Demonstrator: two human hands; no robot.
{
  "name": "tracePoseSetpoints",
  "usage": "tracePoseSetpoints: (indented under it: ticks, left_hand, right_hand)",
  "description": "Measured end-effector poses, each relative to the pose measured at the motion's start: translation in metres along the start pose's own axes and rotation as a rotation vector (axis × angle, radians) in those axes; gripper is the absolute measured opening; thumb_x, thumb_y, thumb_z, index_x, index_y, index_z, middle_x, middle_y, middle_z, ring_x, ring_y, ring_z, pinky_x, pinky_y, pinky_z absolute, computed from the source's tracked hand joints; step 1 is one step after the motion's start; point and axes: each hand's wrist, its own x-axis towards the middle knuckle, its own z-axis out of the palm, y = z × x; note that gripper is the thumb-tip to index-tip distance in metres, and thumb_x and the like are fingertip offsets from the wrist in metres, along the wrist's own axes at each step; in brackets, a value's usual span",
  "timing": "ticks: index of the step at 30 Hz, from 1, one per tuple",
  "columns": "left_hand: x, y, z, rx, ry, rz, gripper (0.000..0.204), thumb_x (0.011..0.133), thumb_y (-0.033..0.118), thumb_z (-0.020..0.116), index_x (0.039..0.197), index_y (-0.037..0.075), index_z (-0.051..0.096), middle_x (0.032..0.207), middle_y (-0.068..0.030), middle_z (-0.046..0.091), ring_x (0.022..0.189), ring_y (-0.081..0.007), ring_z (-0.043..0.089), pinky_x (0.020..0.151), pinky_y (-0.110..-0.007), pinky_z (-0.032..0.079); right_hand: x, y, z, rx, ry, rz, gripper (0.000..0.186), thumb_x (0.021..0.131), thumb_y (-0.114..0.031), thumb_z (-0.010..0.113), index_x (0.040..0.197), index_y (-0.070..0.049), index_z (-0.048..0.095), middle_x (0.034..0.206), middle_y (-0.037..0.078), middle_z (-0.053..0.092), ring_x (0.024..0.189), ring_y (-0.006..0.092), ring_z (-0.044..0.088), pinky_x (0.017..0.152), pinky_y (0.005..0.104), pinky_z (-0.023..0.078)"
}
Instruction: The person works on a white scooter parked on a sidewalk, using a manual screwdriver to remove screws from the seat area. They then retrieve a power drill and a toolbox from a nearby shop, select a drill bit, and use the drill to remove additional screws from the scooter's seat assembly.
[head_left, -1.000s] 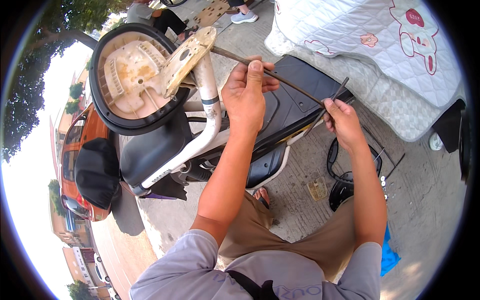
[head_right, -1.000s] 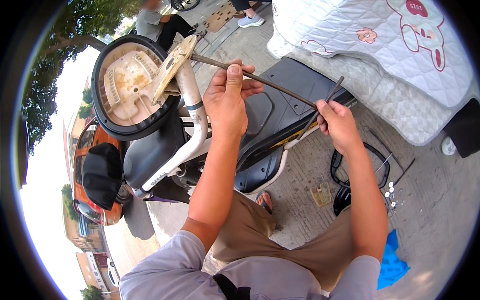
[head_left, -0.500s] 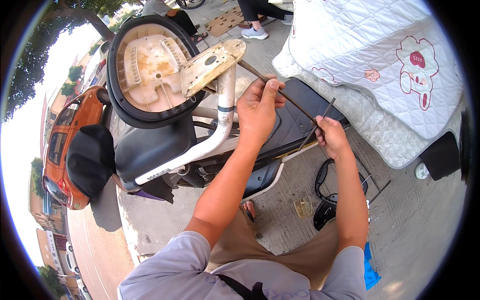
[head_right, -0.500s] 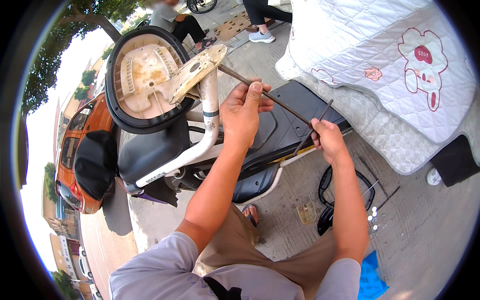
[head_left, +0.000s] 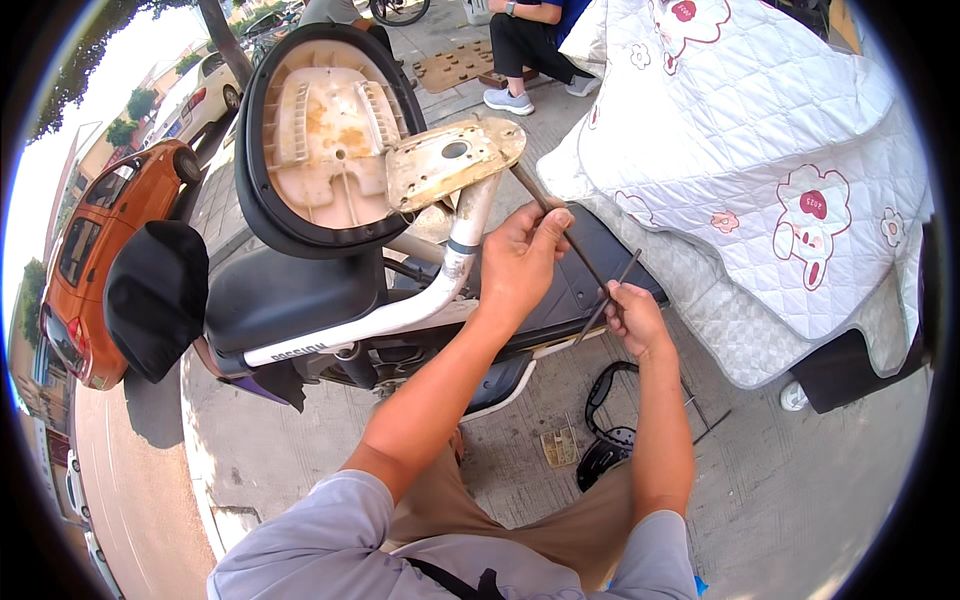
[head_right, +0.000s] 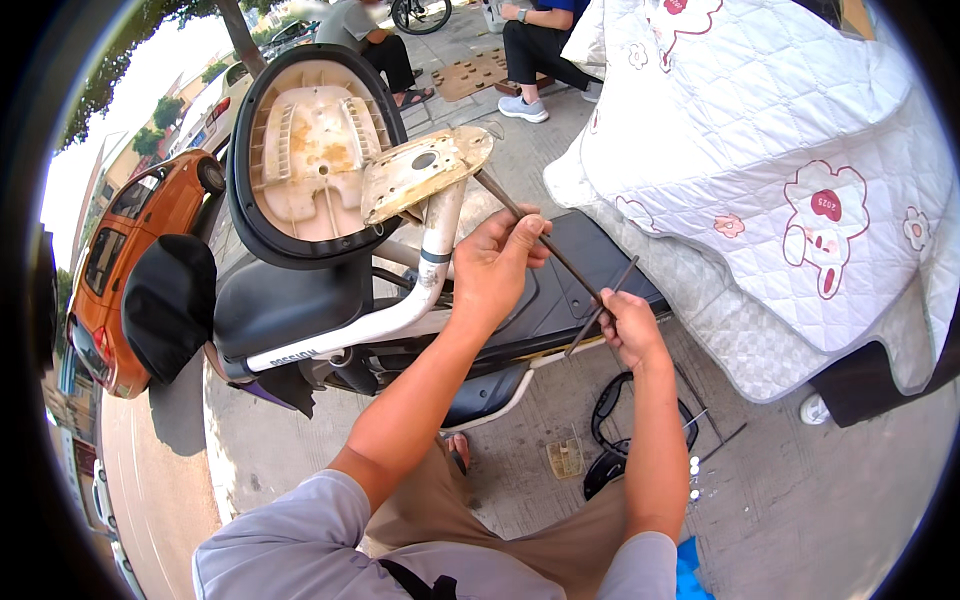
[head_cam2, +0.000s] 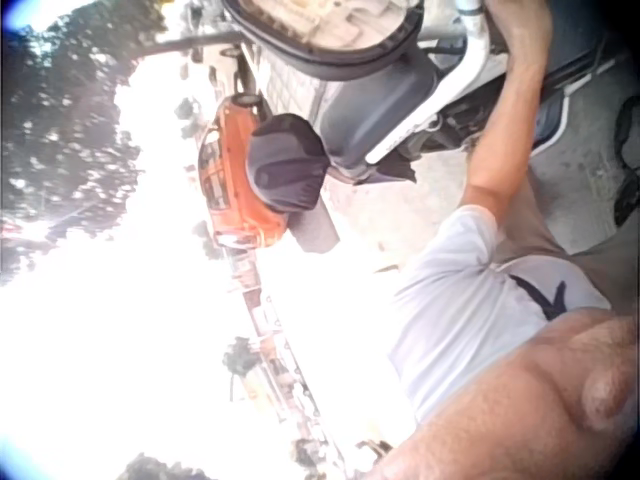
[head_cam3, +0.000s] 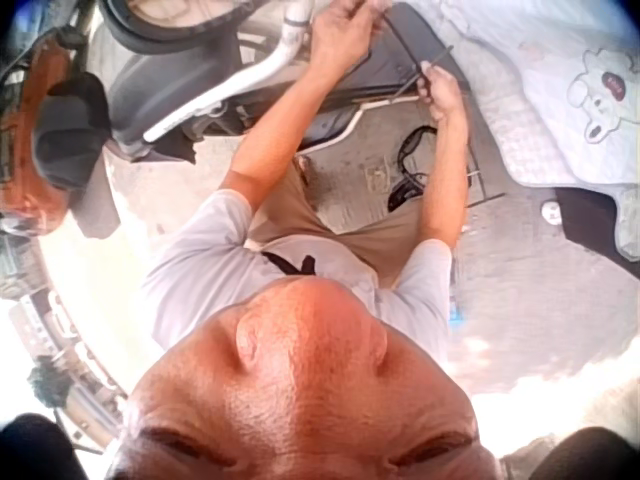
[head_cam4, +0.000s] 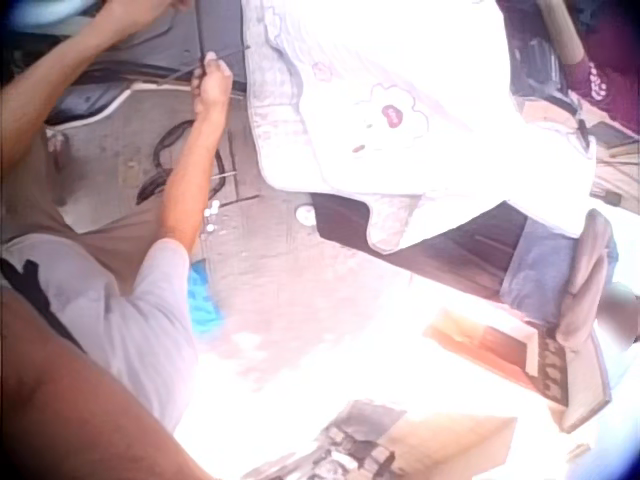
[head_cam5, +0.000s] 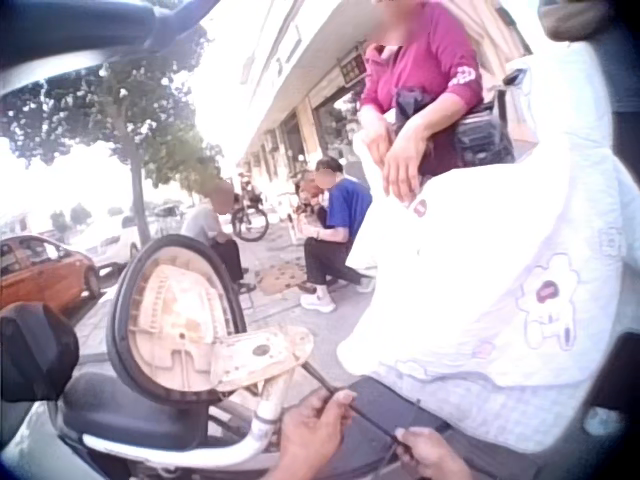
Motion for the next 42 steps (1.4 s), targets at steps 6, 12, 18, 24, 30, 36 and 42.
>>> tracePoseSetpoints:
  ticks: [6,12,18,24,30,36,42]
  left_hand:
    - [0.001,-0.003,0.000,-0.042,0.054,-0.016,0.032,0.102,0.023,0.073,0.120,-0.003,0.072,0.101,-0.0067,0.077,0.082,-0.0101,0.069,0.074,-0.026,0.059]
    - [0.002,-0.006,0.003,-0.015,0.104,0.005,0.030,0.098,0.022,0.078,0.116,-0.003,0.074,0.095,-0.0044,0.075,0.081,-0.0082,0.067,0.073,-0.025,0.057]
    - [0.001,-0.006,0.009,-0.017,0.148,0.000,0.032,0.099,0.022,0.077,0.115,-0.005,0.073,0.092,-0.0042,0.075,0.081,-0.0081,0.067,0.073,-0.023,0.055]
    - [-0.001,-0.012,0.006,-0.014,0.097,0.104,0.033,0.106,0.022,0.067,0.122,-0.007,0.069,0.098,-0.0061,0.077,0.088,-0.0100,0.070,0.078,-0.025,0.057]
    - [-0.002,-0.012,0.002,-0.080,-0.016,0.113,0.036,0.111,0.023,0.058,0.131,-0.006,0.063,0.106,-0.0080,0.076,0.094,-0.0135,0.072,0.081,-0.028,0.059]
    - [0.002,-0.010,0.009,-0.187,-0.117,0.093,0.034,0.112,0.022,0.054,0.134,-0.003,0.060,0.106,-0.0080,0.075,0.096,-0.0151,0.073,0.083,-0.028,0.060]
    - [0.000,-0.020,-0.002,-0.273,-0.208,0.147,0.033,0.113,0.022,0.053,0.134,-0.002,0.060,0.101,-0.0061,0.072,0.095,-0.0173,0.073,0.082,-0.030,0.059]
  right_hand:
    - [0.005,-0.027,0.008,-0.163,-0.016,0.156,0.025,0.104,-0.027,0.058,0.094,-0.005,0.067,0.066,-0.002,0.051,0.051,0.0078,0.041,0.043,0.0261,0.026]
    - [0.024,-0.052,0.021,-0.573,-0.030,0.309,0.034,0.102,-0.034,0.052,0.089,-0.006,0.066,0.062,-0.002,0.044,0.047,0.0099,0.034,0.043,0.0293,0.023]
    - [0.041,-0.074,0.028,-0.793,-0.117,0.401,0.033,0.100,-0.029,0.053,0.081,-0.005,0.065,0.057,-0.001,0.044,0.044,0.0109,0.037,0.042,0.0305,0.025]
    - [0.011,-0.015,0.041,-0.153,0.158,0.112,0.029,0.103,-0.025,0.055,0.090,0.000,0.062,0.069,0.007,0.058,0.056,0.0213,0.065,0.047,0.0345,0.051]
    - [-0.024,0.019,0.051,0.203,0.365,-0.145,0.029,0.106,-0.023,0.058,0.093,0.003,0.061,0.073,0.009,0.061,0.061,0.0244,0.070,0.053,0.0345,0.060]
    - [-0.035,0.017,0.046,0.278,0.527,-0.364,0.028,0.106,-0.022,0.059,0.099,0.005,0.063,0.075,0.010,0.062,0.066,0.0236,0.072,0.059,0.0348,0.062]
    - [-0.054,0.059,0.082,0.540,0.570,-0.582,0.026,0.108,-0.014,0.053,0.118,0.008,0.063,0.082,0.008,0.064,0.083,0.0265,0.075,0.078,0.0390,0.066]
